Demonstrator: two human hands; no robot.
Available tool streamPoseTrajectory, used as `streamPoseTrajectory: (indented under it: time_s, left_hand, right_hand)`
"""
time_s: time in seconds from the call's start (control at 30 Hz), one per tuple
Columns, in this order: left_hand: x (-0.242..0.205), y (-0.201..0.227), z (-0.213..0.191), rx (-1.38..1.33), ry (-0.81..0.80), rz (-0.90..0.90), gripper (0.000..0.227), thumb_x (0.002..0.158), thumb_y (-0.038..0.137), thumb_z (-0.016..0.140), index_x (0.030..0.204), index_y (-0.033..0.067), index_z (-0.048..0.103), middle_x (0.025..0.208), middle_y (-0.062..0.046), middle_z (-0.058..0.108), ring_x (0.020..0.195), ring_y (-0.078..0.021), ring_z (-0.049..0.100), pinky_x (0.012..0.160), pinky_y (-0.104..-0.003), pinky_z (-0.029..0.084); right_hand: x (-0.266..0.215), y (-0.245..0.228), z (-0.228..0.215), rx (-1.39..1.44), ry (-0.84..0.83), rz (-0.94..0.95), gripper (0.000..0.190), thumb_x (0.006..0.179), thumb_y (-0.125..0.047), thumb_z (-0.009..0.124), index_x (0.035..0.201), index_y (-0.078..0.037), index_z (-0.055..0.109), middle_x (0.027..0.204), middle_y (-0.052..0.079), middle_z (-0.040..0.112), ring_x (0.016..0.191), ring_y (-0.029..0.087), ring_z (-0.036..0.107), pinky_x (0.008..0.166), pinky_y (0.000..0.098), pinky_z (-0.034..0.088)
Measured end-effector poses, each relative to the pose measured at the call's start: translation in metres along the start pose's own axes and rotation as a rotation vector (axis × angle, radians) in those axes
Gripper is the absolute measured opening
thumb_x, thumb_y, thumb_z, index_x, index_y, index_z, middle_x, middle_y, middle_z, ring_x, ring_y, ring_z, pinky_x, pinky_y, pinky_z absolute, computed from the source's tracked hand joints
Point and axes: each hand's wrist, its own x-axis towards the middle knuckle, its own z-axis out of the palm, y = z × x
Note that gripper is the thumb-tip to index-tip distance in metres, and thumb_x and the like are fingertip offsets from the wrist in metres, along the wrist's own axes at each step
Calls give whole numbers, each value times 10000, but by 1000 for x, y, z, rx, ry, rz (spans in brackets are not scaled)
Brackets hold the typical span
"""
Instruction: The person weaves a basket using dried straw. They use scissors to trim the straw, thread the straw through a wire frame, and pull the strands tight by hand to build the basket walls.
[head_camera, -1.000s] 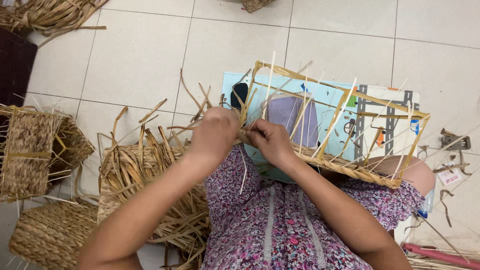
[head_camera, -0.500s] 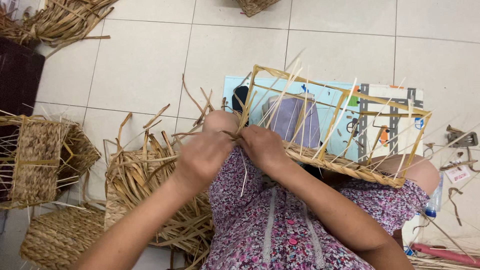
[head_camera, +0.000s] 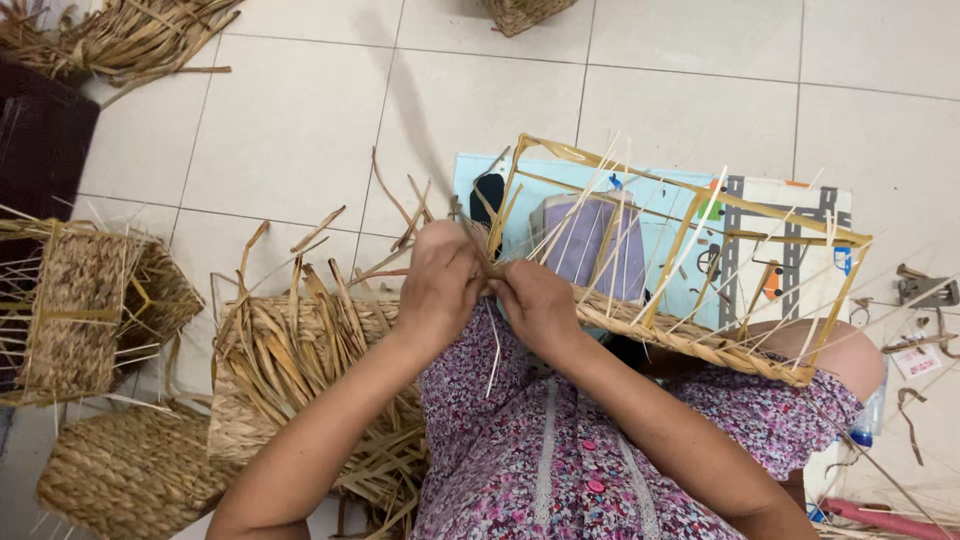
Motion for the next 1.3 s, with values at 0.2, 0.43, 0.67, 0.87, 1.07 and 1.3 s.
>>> streamPoseTrajectory:
  time_s: [0.2,0.43,0.67,0.87,1.07,1.3]
  left_hand:
    - [9,-40,31,-336,-370,-569,73,954,129,645,912,69,637,910,-94,705,836,-273,739,751,-400,597]
    - [13,-37,35,-217,-146,-203,95,727,19,736,821,21,718,812,-144,698,837,-311,675,739,-423,528]
    - [10,-58,48,-412,-160,-150,35,825,61,751,837,31,738,843,-118,713,866,-295,683,799,-416,533]
    - [19,-63,62,-223,-187,-164,159,847,135,740,980,79,805,830,-123,745,837,-290,684,785,-417,524]
    - [24,-79,65,-478,-445,-401,179,877,156,706,1032,85,761,874,-60,749,796,-163,729,765,-308,565]
    - [-47,-74,45,-768,-255,-680,39,960,48,627,972,36,661,864,-34,660,761,-121,615,692,-278,519]
  right_hand:
    - [-5,4,-1,20,-10,-88,105,912,-111,737,970,-75,657,821,95,651,737,283,662,644,409,514]
    - [-3,2,6,-33,70,-89,148,928,-101,718,1060,-63,662,887,128,689,777,315,690,669,419,544]
    - [5,14,19,-232,2,40,88,956,-163,698,995,-88,671,753,140,682,686,352,688,606,469,530]
    - [20,23,23,-316,-213,197,151,969,-230,650,990,-87,694,772,156,702,700,396,686,625,521,527]
    - [34,43,9,-22,-529,246,180,932,-205,645,1029,-112,765,887,151,710,827,371,698,742,486,540]
    - [16,47,6,437,-251,519,107,961,-141,687,1012,-47,685,832,41,733,742,118,658,651,292,533]
